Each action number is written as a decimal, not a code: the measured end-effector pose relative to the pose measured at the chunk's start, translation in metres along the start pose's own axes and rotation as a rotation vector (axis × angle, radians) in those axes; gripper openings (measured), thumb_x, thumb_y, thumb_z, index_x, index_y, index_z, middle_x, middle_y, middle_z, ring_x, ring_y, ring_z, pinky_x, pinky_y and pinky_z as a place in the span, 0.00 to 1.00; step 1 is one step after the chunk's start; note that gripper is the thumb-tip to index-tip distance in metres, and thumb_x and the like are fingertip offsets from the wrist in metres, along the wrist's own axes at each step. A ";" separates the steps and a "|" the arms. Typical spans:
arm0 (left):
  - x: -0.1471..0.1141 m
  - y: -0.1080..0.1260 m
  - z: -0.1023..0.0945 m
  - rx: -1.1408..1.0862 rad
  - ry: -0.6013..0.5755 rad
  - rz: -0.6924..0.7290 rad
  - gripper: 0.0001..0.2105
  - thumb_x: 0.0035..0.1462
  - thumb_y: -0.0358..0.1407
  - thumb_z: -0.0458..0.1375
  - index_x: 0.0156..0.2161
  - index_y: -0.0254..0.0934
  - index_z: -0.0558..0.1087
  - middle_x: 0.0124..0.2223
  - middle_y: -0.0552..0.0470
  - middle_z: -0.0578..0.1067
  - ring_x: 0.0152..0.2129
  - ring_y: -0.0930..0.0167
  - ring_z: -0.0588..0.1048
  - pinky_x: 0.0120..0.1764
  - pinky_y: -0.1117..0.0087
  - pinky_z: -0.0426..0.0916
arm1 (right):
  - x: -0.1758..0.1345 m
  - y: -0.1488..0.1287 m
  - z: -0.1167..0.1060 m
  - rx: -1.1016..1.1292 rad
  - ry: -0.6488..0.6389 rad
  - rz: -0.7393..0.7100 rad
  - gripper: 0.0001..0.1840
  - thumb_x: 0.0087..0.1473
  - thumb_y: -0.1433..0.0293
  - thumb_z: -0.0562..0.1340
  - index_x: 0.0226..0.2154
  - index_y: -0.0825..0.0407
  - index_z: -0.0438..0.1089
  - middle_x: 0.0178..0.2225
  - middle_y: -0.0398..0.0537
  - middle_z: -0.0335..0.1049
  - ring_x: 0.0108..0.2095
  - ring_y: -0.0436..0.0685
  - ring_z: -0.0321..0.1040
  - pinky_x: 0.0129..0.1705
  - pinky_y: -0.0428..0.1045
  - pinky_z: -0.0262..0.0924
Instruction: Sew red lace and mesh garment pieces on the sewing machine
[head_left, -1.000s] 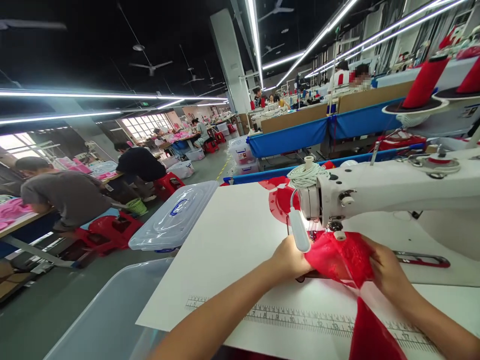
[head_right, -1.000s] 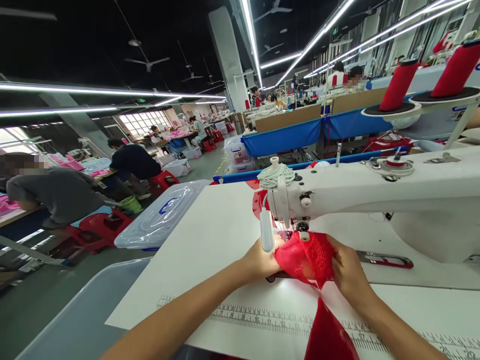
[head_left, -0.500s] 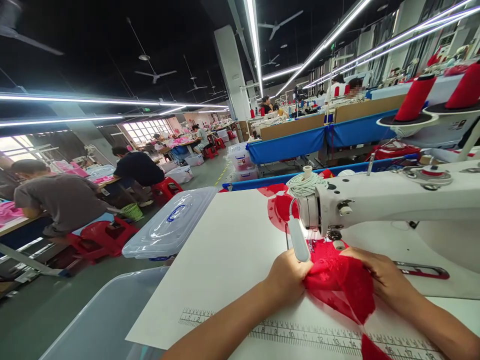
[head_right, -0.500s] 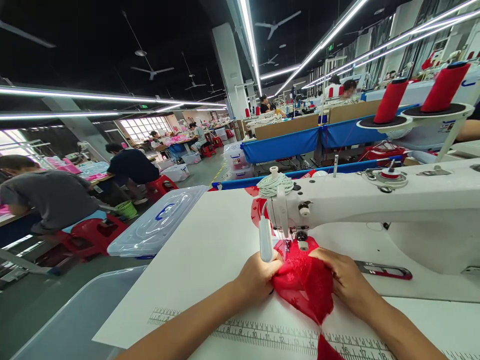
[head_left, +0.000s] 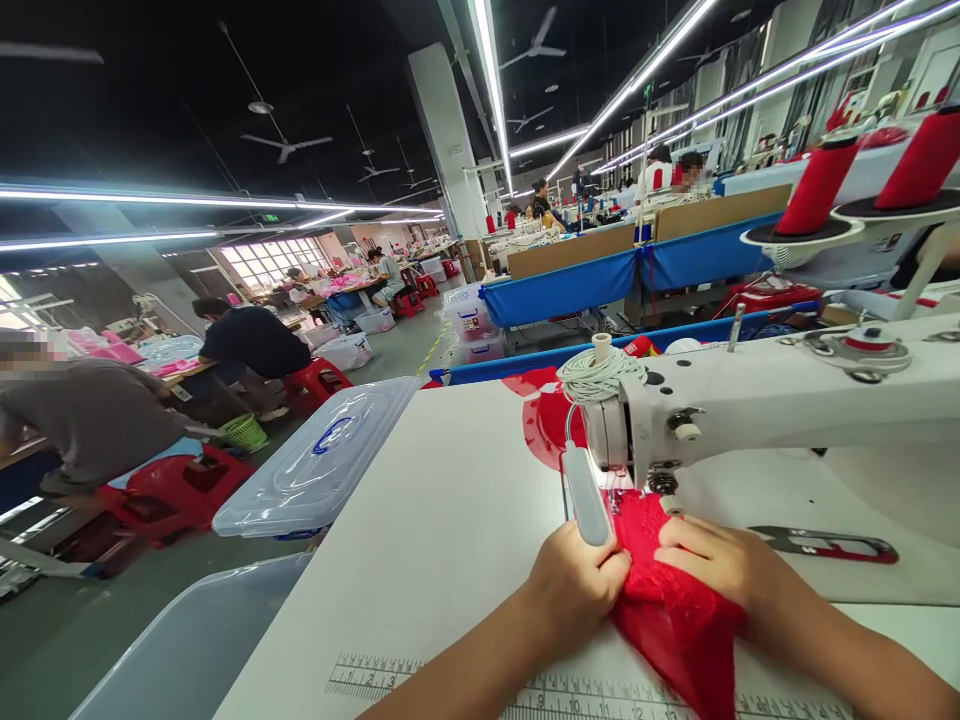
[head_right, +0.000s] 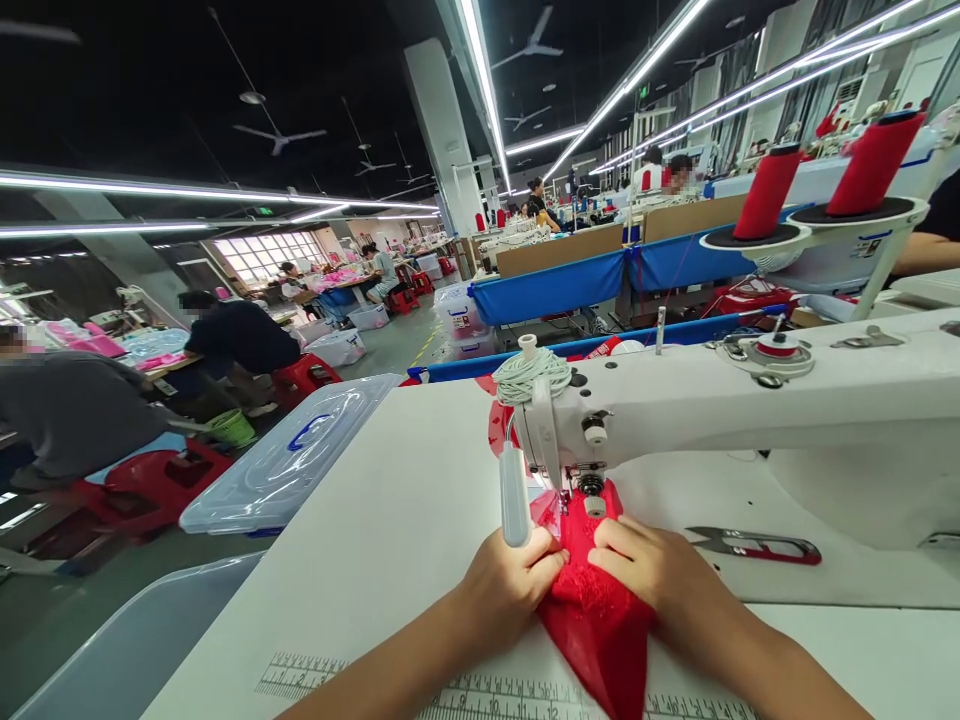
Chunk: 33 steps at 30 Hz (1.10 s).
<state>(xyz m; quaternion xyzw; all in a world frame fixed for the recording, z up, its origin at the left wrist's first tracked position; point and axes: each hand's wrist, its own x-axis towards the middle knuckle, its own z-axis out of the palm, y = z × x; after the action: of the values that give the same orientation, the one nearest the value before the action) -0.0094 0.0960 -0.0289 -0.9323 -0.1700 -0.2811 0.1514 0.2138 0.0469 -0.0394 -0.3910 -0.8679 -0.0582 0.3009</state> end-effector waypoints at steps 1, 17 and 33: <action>0.001 0.000 -0.001 0.001 -0.002 0.004 0.14 0.59 0.22 0.49 0.23 0.37 0.64 0.24 0.54 0.65 0.18 0.73 0.61 0.21 0.69 0.52 | 0.000 0.000 0.002 -0.010 0.001 -0.015 0.15 0.61 0.80 0.51 0.28 0.49 0.63 0.30 0.45 0.71 0.28 0.53 0.68 0.25 0.47 0.56; -0.001 0.006 -0.016 -0.174 -0.226 -0.020 0.13 0.59 0.31 0.51 0.46 0.27 0.73 0.36 0.42 0.74 0.25 0.67 0.71 0.22 0.68 0.65 | -0.009 0.000 0.010 -0.024 -0.082 0.033 0.14 0.60 0.81 0.49 0.33 0.48 0.65 0.34 0.45 0.70 0.24 0.51 0.62 0.24 0.49 0.48; -0.001 0.003 -0.029 -0.198 -0.349 -0.067 0.21 0.62 0.47 0.49 0.47 0.33 0.74 0.43 0.38 0.76 0.29 0.61 0.71 0.30 0.61 0.64 | -0.014 0.003 0.015 -0.019 -0.036 0.032 0.15 0.62 0.79 0.49 0.40 0.50 0.69 0.51 0.53 0.76 0.36 0.56 0.75 0.29 0.49 0.63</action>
<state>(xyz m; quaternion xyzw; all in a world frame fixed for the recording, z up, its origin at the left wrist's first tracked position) -0.0228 0.0819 -0.0074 -0.9711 -0.1960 -0.1353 0.0180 0.2160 0.0449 -0.0599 -0.4085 -0.8662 -0.0547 0.2824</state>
